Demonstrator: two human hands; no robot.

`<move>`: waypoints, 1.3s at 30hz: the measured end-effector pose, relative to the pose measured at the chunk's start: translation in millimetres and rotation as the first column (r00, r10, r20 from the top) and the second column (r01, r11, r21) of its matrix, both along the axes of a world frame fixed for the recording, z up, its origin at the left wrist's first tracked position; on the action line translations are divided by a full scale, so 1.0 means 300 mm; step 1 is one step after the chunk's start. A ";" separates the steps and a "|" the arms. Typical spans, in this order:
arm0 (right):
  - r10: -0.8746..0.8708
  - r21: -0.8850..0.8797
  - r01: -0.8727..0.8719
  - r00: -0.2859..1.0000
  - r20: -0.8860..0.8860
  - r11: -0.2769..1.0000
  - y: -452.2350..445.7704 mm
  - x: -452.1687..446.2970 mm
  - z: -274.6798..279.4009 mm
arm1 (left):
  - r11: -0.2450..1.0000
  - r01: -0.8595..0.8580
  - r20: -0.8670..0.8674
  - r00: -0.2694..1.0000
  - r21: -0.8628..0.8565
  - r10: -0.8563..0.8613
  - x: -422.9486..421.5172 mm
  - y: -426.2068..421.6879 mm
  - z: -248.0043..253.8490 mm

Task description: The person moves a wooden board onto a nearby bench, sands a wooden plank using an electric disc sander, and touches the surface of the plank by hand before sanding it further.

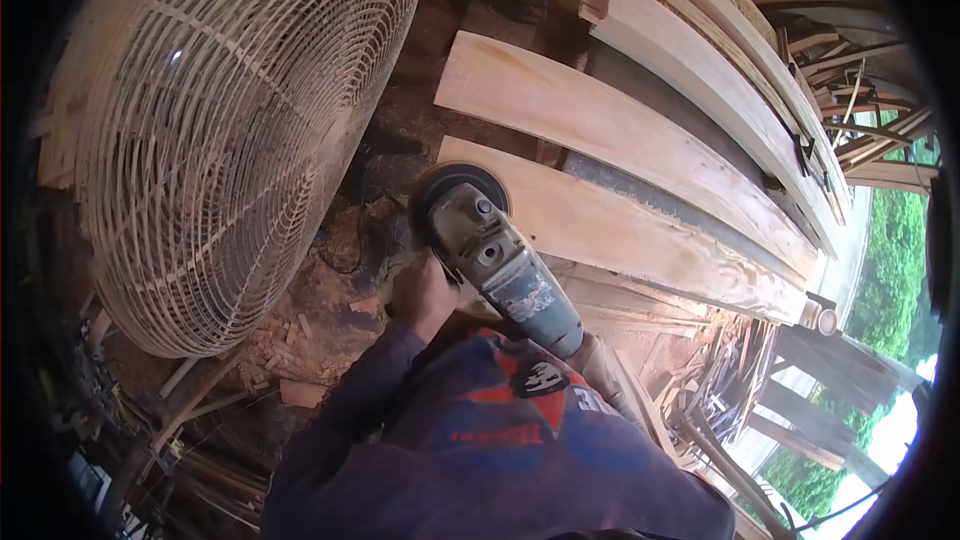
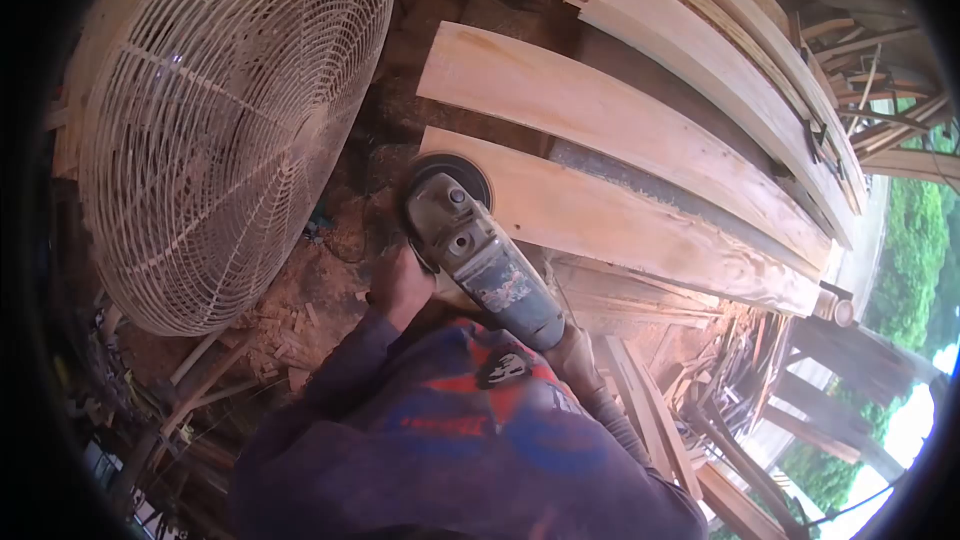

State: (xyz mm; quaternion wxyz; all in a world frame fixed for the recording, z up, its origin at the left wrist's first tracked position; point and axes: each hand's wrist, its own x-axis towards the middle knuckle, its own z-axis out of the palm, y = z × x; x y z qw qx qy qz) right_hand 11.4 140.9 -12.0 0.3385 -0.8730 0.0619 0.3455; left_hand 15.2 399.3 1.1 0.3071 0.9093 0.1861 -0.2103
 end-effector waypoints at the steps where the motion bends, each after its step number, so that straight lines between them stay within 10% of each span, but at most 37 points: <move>1: -0.023 -0.004 0.023 1.000 0.002 1.000 0.013 -0.005 0.008 | 0.999 0.000 0.034 0.999 0.033 -0.001 0.005 0.009 -0.002; 22: -0.413 -0.215 0.394 0.909 -0.053 0.894 -0.335 -0.394 0.155 | 0.677 0.694 0.263 0.720 -0.247 -0.642 0.125 -0.474 0.014; 39: -0.264 -0.176 0.265 0.964 0.030 0.948 -0.133 -0.151 0.244 | 0.941 0.337 0.198 0.922 0.018 -0.333 0.211 -0.081 -0.038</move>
